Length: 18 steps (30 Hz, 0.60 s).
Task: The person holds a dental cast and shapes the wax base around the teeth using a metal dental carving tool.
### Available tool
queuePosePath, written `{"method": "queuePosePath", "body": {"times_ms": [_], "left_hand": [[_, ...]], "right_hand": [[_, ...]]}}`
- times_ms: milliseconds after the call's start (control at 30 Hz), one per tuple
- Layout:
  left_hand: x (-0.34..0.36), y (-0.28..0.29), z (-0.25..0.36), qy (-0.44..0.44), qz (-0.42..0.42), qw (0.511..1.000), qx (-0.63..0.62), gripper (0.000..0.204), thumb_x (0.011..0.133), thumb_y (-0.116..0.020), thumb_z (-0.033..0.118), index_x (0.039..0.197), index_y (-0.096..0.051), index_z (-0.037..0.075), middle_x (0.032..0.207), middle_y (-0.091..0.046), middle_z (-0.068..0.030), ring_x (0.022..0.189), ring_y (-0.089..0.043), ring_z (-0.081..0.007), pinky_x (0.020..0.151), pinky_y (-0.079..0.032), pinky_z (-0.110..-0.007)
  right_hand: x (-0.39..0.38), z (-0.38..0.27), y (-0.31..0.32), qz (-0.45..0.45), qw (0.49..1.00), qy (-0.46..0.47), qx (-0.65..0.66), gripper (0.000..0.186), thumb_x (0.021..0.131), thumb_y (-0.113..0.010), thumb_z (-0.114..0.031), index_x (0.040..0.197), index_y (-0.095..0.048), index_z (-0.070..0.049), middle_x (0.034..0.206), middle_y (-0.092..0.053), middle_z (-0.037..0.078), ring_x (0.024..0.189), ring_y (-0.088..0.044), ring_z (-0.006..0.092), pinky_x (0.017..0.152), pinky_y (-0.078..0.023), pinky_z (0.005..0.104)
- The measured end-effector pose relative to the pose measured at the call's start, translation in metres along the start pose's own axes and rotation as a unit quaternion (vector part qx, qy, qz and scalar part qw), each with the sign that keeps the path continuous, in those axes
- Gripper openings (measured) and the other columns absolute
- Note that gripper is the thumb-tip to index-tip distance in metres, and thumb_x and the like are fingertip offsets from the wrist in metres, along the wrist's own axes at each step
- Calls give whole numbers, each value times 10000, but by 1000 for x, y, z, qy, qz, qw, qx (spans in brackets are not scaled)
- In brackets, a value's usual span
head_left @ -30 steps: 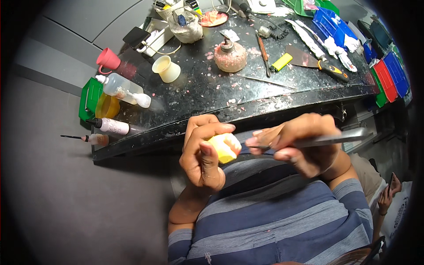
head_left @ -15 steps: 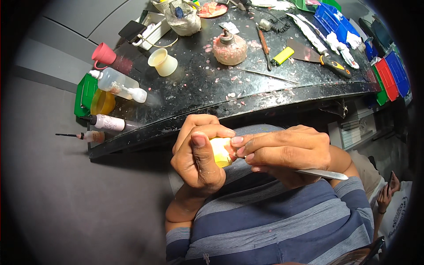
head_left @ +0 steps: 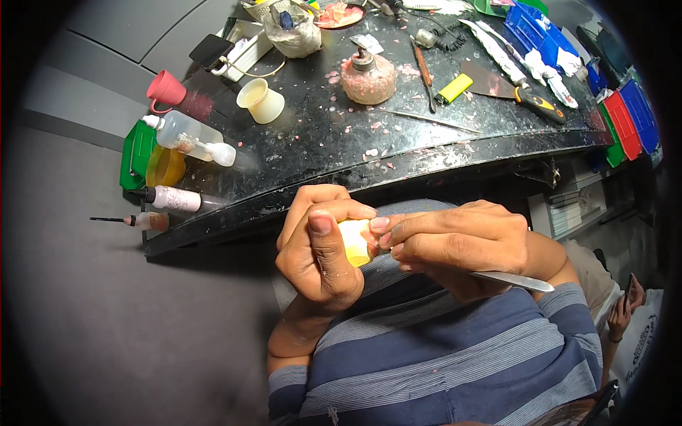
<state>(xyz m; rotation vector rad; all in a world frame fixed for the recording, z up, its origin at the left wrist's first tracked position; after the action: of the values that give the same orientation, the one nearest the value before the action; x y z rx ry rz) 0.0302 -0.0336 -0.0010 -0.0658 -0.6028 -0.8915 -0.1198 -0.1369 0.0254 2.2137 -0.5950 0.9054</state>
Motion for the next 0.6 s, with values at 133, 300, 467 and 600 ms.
{"method": "queuePosePath", "body": {"times_ms": [133,300,467,600], "left_hand": [[1,-2,1,11,2,1000,-4,608,1137,-329,380,856,-677,-32,901,-607,-128,747,-544,-133,663,-431,-255],[2,-1,0,-2,-4,1000,-4,604,1138,-330,379,863,-679,-30,894,-610,-132,745,-547,-133,663,-436,-257],[1,1,-3,50,-35,996,-67,601,1132,-348,350,835,-682,-51,868,-617,-142,737,-562,-144,660,-440,-262],[3,-1,-2,61,-39,994,-76,596,1127,-355,326,813,-682,-61,859,-621,-145,730,-567,-146,658,-437,-261]], "right_hand": [[-1,2,1,4,1000,4,-1,237,794,-803,63,1002,-693,34,1013,-752,186,1013,-763,314,804,-664,365],[-3,1,1,-4,1000,-4,-12,246,786,-803,70,1004,-694,37,1011,-752,189,1013,-762,320,795,-666,364],[-2,2,4,-11,1000,4,22,218,786,-798,75,977,-699,42,1006,-752,194,1002,-764,328,784,-668,375],[-4,6,3,-11,998,60,17,172,851,-726,-14,977,-708,102,989,-735,236,842,-771,290,717,-656,335]]}}
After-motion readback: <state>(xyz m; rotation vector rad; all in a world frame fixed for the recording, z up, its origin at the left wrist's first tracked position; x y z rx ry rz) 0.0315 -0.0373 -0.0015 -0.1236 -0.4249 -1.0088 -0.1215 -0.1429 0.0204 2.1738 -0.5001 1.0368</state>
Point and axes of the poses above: each hand's wrist, its own x-axis towards the middle knuckle, its own y-axis out of the back of the hand, z = x × y, the point moved 3 cm from there along x, towards the middle knuckle
